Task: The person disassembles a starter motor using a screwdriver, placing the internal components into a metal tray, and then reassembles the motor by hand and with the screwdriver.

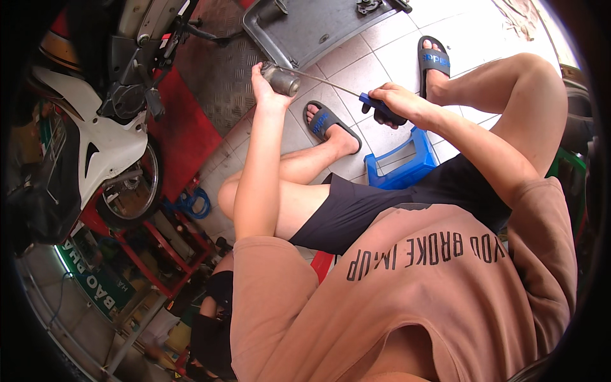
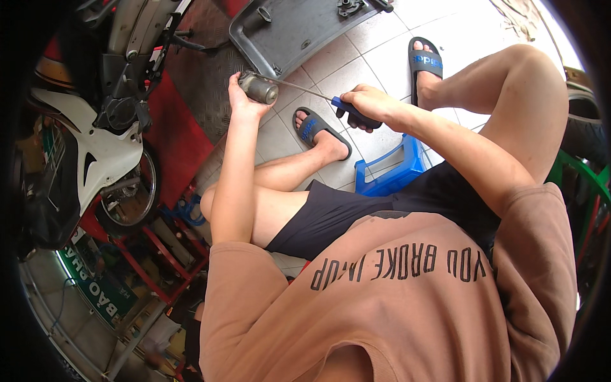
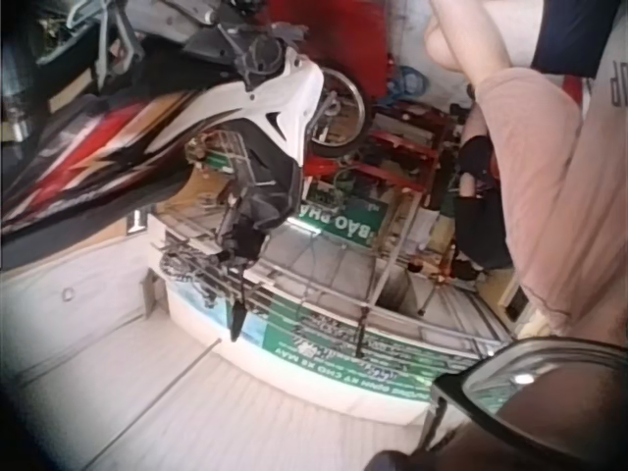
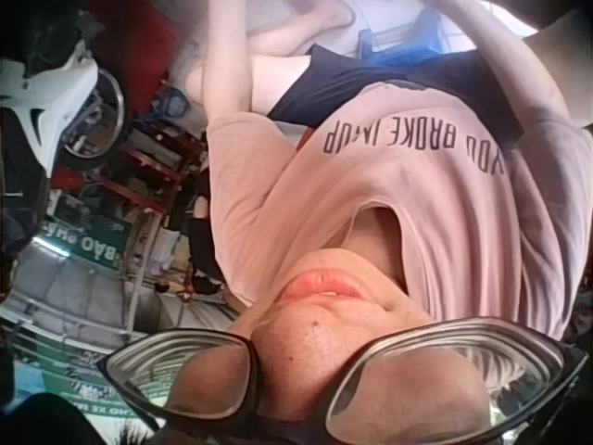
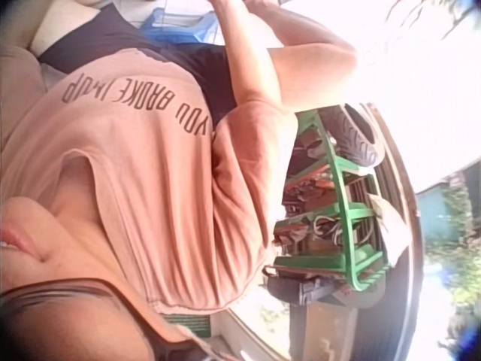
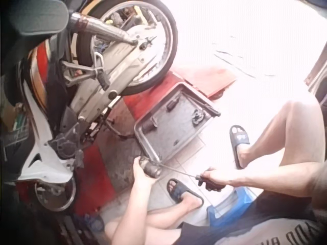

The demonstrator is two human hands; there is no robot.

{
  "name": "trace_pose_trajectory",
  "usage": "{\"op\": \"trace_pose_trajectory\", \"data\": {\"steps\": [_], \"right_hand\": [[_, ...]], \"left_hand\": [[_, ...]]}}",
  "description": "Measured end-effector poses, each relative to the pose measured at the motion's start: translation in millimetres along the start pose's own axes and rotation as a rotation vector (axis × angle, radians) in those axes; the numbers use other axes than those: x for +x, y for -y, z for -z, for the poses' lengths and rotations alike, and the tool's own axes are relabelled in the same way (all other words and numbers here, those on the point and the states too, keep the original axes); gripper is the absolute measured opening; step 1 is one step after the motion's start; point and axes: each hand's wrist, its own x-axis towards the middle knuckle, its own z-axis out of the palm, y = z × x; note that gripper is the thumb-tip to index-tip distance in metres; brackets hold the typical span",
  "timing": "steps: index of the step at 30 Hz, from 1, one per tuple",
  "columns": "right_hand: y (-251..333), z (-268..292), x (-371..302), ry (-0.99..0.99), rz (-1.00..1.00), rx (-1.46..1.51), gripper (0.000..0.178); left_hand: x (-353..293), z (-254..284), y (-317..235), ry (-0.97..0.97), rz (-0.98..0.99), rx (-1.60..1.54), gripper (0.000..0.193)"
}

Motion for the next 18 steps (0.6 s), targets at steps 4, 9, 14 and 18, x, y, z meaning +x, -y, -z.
{"op": "trace_pose_trajectory", "data": {"steps": [4, 9, 14, 18], "right_hand": [[-16.0, -2.8, 9.0, -0.202, 0.191, -0.105, 0.027], [-8.1, 0.4, -0.8, -0.177, 0.188, -0.16, 0.027], [-13.4, 6.4, 6.8, -0.1, 0.053, -0.054, 0.034], [-13.6, 1.1, 2.7, -0.2, 0.169, -0.117, 0.02]], "left_hand": [[4.1, -5.4, 1.7, 0.005, 0.003, 0.069, 0.049], [9.8, -10.6, 4.3, 0.033, -0.016, 0.082, 0.049], [11.0, -14.1, 6.6, -0.001, -0.023, 0.102, 0.048], [11.3, -13.9, 5.3, 0.02, -0.02, 0.073, 0.048]]}}
